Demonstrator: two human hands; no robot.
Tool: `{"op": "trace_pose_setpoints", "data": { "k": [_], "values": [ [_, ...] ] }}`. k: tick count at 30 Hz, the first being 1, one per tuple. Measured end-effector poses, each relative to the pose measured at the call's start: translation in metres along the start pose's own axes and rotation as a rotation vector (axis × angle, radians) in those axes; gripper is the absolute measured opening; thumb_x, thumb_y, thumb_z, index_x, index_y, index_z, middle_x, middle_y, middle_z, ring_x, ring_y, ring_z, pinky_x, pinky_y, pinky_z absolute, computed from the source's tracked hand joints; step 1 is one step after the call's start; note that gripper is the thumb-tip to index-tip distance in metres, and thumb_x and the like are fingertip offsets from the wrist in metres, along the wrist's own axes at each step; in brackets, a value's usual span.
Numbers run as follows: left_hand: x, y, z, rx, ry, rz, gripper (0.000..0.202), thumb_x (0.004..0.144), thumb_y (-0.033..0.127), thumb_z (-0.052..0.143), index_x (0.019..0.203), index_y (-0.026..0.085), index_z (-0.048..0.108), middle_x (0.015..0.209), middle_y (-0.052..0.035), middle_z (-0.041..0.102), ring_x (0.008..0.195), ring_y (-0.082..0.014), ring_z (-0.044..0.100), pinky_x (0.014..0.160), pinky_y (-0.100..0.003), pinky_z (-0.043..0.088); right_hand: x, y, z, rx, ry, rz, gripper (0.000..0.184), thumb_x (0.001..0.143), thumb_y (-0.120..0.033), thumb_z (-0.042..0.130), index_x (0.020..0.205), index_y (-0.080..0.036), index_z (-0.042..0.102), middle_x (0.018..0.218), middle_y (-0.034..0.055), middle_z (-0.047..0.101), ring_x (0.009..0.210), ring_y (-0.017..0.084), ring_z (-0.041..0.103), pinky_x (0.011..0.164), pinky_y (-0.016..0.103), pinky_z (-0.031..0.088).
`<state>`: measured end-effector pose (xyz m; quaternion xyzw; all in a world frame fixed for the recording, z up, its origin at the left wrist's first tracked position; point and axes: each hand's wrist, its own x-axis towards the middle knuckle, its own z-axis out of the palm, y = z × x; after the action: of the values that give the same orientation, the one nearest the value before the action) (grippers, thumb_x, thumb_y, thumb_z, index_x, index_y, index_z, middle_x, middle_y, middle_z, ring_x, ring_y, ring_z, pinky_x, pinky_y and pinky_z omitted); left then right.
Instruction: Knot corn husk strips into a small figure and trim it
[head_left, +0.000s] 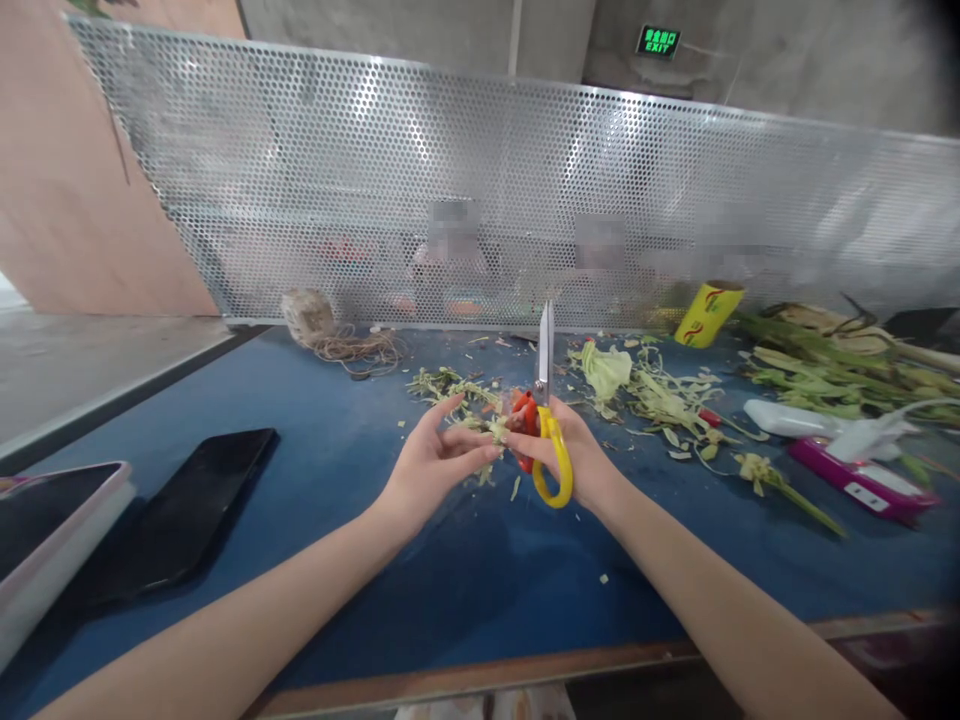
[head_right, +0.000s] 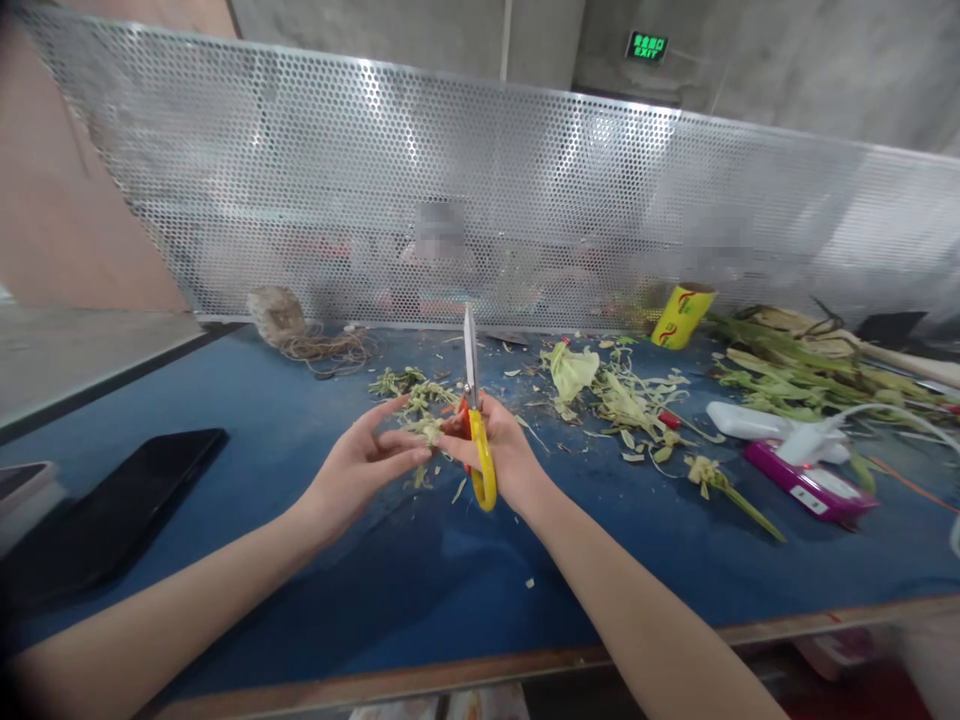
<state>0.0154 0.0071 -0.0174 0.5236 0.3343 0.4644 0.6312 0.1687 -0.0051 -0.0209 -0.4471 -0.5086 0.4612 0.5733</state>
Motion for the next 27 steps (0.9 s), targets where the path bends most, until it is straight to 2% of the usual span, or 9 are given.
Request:
{"op": "trace_pose_setpoints", "data": {
  "k": [3,10,14,19,27],
  "values": [
    [-0.001,0.000,0.000,0.049,0.011,0.015,0.084,0.055,0.016,0.075,0.127,0.011,0.031,0.064,-0.0004,0.068,0.063,-0.0147,0.063,0.068,-0.028,0.046,0.000,0.001,0.001,0.007,-0.005,0.011,0.032,0.054,-0.017,0.071,0.074,-0.019,0.046,0.059,-0.0076,0.053,0.044,0.006,0.048,0.042,0.021,0.041],
    [-0.002,-0.001,-0.002,0.017,0.040,0.065,0.084,0.058,0.014,0.073,0.129,0.013,0.027,0.059,0.0035,0.065,0.060,-0.0117,0.061,0.066,-0.025,0.046,0.003,0.012,-0.003,0.035,-0.040,0.005,0.029,0.060,-0.025,0.069,0.076,-0.019,0.045,0.062,-0.0058,0.056,0.046,0.008,0.050,0.046,0.024,0.043],
    [-0.002,-0.003,-0.003,0.023,0.052,0.087,0.086,0.057,0.014,0.073,0.128,0.013,0.026,0.057,0.0045,0.064,0.057,-0.0111,0.059,0.063,-0.024,0.046,0.003,0.013,-0.003,0.014,-0.030,0.011,0.032,0.058,-0.020,0.069,0.078,-0.019,0.045,0.063,-0.0056,0.057,0.046,0.009,0.051,0.046,0.024,0.044],
    [-0.001,-0.008,0.000,-0.026,-0.001,0.058,0.092,0.053,0.013,0.073,0.129,0.011,0.021,0.058,0.0064,0.061,0.057,-0.0106,0.058,0.060,-0.023,0.045,0.001,0.007,-0.001,-0.007,-0.038,0.015,0.033,0.056,-0.014,0.067,0.082,-0.020,0.046,0.062,-0.0065,0.056,0.052,0.010,0.053,0.050,0.024,0.045],
    [-0.005,-0.005,0.000,0.000,-0.004,0.076,0.082,0.056,0.015,0.072,0.125,0.014,0.028,0.056,0.0091,0.055,0.055,-0.0089,0.055,0.059,-0.022,0.043,-0.002,0.004,0.004,-0.044,-0.042,0.035,0.030,0.056,-0.016,0.067,0.078,-0.019,0.046,0.062,-0.0065,0.055,0.046,0.008,0.051,0.047,0.024,0.045]
  ]
}}
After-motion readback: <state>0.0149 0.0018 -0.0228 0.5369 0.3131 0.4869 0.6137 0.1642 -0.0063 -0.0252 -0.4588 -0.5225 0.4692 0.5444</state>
